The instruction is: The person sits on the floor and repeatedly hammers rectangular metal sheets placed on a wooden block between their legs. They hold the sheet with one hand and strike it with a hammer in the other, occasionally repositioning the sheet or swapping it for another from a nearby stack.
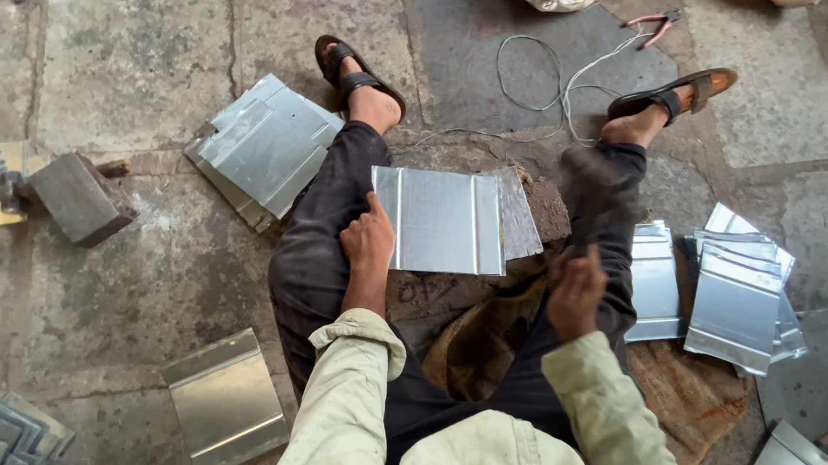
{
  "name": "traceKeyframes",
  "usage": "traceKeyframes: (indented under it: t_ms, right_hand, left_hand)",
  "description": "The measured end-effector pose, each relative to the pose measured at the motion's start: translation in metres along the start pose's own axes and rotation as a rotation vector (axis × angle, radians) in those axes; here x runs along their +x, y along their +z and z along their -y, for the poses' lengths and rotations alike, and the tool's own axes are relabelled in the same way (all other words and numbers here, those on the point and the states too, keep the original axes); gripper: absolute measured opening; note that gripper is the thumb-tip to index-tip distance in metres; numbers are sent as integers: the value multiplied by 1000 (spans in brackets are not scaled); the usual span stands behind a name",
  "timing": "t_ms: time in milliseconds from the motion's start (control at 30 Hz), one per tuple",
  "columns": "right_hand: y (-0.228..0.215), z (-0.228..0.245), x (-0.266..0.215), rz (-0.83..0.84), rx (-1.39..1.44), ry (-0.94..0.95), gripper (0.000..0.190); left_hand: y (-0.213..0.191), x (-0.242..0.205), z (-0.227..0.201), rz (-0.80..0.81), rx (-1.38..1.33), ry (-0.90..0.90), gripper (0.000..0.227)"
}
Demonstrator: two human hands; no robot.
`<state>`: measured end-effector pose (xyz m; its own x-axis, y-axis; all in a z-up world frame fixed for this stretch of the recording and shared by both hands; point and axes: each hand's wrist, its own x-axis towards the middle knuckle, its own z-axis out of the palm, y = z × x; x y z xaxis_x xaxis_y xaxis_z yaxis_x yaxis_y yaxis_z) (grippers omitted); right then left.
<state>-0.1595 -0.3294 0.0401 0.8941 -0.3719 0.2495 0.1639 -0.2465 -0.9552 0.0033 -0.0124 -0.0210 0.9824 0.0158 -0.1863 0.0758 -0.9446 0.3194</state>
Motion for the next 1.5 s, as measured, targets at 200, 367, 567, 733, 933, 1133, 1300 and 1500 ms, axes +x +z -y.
traceKeyframes:
  t_ms: [200, 367, 567, 733, 933, 1133, 1300, 1500]
  right_hand:
    - [-24, -3, 24, 221, -607, 279, 39]
    - [-37, 107, 36, 31, -78, 260, 43]
    - [-20, 46, -2, -56, 300, -9, 36]
    - [-11, -3, -18, 263, -769, 254, 38]
    - [-24, 113, -1, 129, -93, 339, 43]
    - [-46, 58, -13, 141, 441, -225, 51]
    - [-25, -35, -49, 143, -584, 25, 42]
    - [-8, 71, -31, 102, -6, 698, 34]
  left_hand:
    - [2, -4, -1, 18, 7, -1, 52]
    - [-1, 1, -4, 39, -26, -23, 52]
    - [-6, 1, -3, 58, -8, -12, 55]
    - [8, -2, 3, 17, -20, 2, 52]
    - [3, -2, 1, 49, -36, -35, 50]
    - [-3, -2, -2, 54, -42, -34, 50]
    - [2, -11, 1, 34, -38, -17, 48]
    - [6, -3, 0, 17, -40, -42, 46]
